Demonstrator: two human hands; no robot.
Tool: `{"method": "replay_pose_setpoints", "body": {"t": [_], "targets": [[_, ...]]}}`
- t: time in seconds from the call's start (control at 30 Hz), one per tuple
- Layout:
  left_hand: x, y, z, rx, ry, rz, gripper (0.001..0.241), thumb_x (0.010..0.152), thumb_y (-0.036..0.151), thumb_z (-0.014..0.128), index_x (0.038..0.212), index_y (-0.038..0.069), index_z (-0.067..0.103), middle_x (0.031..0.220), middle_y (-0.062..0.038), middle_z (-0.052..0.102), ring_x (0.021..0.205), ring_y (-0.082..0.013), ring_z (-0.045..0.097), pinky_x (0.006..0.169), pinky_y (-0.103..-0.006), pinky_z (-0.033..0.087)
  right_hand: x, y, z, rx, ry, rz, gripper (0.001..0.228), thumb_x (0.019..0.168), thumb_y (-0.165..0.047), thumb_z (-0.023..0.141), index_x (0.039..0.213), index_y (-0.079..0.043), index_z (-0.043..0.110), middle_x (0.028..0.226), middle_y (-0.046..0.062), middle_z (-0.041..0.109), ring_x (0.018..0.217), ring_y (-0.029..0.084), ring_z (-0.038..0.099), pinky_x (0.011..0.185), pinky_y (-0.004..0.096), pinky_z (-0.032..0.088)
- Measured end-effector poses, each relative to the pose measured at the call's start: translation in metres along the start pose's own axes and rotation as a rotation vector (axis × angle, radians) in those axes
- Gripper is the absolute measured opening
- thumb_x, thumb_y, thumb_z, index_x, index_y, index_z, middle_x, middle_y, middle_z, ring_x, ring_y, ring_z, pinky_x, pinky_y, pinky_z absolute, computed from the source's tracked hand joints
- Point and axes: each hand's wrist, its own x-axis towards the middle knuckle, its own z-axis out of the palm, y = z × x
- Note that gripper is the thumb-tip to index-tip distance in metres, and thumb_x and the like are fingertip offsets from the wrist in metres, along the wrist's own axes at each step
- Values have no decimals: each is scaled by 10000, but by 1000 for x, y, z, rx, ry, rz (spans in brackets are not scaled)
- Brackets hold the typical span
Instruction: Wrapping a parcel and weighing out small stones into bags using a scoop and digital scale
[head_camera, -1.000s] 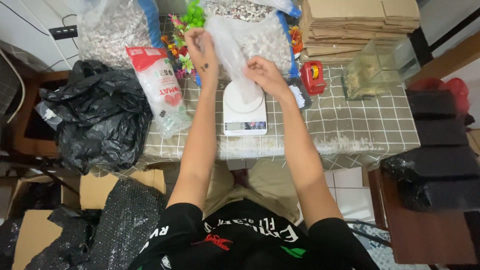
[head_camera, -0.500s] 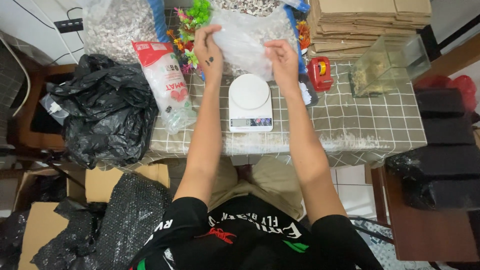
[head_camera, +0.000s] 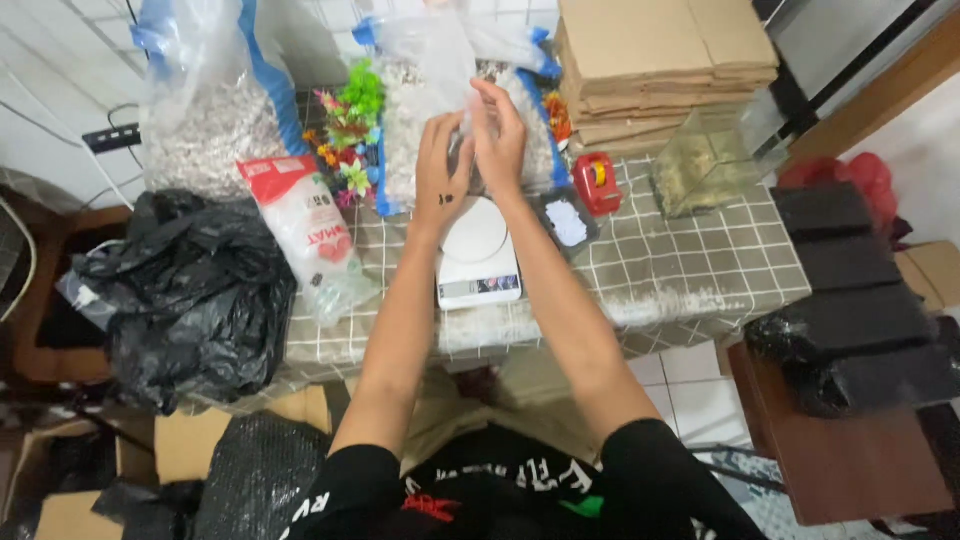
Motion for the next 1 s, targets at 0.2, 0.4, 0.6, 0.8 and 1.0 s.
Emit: {"method": "replay_pose_setpoints", "body": {"t": [0.2, 0.4, 0.6, 0.8, 1.0], "targets": [[0, -27, 4, 60, 84, 30, 213, 1001, 97, 513, 1181, 34, 608, 1077, -129, 613, 1025, -289, 606, 903, -364, 481, -18, 11, -9, 195, -182, 90, 586, 1088, -440, 263, 1433, -80, 572, 1530, 143, 527, 1478, 283, 436, 1213, 423, 373], [18, -41, 0, 6, 41, -111, 175, 1007, 188, 581, 1078, 116, 724, 983, -70, 595, 903, -202, 642, 746, -307, 533, -13, 62, 0, 165, -74, 17, 401, 1037, -200, 640, 1372, -91, 449, 1381, 150, 592, 1272, 227, 611, 1090, 316, 473], [43, -42, 5, -197, 212, -292, 202, 1014, 185, 567, 1207, 169, 626, 1103, -41, 687, 1030, -178, 648, 863, -313, 560, 16, 24, 16, -126, -34, -155, 145, 1017, -132, 639, 1157, -91, 639, 1185, 63, 661, 1108, 230, 638, 965, 353, 521], [41, -83, 24, -537, 343, -286, 142, 1032, 64, 504, 1084, 158, 411, 997, -66, 573, 867, -128, 582, 755, -255, 487, 22, 54, 20, -161, 35, -20, 98, 904, -49, 735, 963, -112, 780, 918, 43, 693, 791, 154, 649, 705, 264, 548], [36, -98, 6, -700, 354, -375, 154, 994, 159, 625, 971, 200, 478, 857, -22, 645, 721, -105, 569, 670, -252, 414, 32, 54, 31, -202, 131, 103, 83, 862, -151, 670, 801, -121, 718, 752, -30, 725, 703, 97, 621, 677, 277, 500]]}}
